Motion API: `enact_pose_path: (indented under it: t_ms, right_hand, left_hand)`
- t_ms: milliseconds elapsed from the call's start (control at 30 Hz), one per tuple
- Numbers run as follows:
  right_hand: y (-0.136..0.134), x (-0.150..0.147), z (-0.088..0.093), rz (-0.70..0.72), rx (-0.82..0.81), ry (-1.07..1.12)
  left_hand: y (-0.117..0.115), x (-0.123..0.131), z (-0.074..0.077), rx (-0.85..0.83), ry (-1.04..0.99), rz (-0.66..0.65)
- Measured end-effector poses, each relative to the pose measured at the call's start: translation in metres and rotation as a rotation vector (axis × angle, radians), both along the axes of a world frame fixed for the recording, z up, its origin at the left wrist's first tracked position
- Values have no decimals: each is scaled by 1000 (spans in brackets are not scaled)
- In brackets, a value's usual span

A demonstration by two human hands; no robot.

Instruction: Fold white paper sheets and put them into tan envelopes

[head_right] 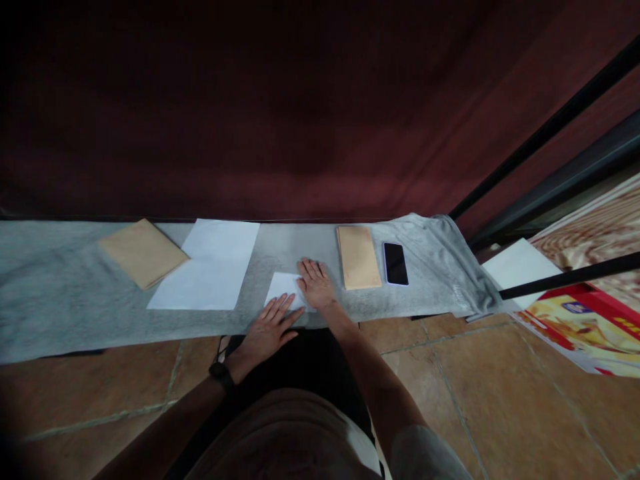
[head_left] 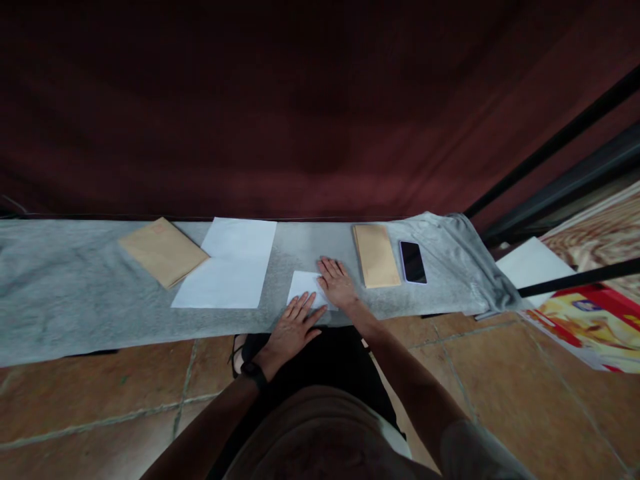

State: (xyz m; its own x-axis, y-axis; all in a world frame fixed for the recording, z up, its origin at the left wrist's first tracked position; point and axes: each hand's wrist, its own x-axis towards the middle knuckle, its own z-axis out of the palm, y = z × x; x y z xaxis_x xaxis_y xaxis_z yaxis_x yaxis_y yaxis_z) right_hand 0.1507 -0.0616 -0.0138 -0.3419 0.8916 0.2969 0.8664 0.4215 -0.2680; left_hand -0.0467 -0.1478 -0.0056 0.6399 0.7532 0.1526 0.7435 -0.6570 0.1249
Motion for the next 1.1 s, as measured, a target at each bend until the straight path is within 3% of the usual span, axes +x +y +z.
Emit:
enact_pose_path:
  t_ms: [67, 200, 367, 767, 833, 1000, 1100]
  right_hand:
    - [-16, -4, -1, -57, 9, 33]
    - [-64, -4, -7, 53, -6, 16]
    - [-105, 12, -11, -15, 12, 8]
    - [-113, 35, -9, -8, 8, -2]
    - [-116, 39, -8, 20, 12, 9]
    - [-122, 42, -7, 45, 3, 29]
    - [-124, 42, -9, 41, -7, 39]
  left_hand:
    - [0, 0, 1, -3, 7, 1]
    - [-2, 1, 4, -2, 13, 4]
    - [-2, 3, 8, -20, -37, 26]
    - [0, -10, 3, 40, -97, 274]
    - [2, -2, 5, 25, -103, 244]
    - [11, 39, 5, -64, -91, 32]
    - [23, 57, 1, -71, -89, 9]
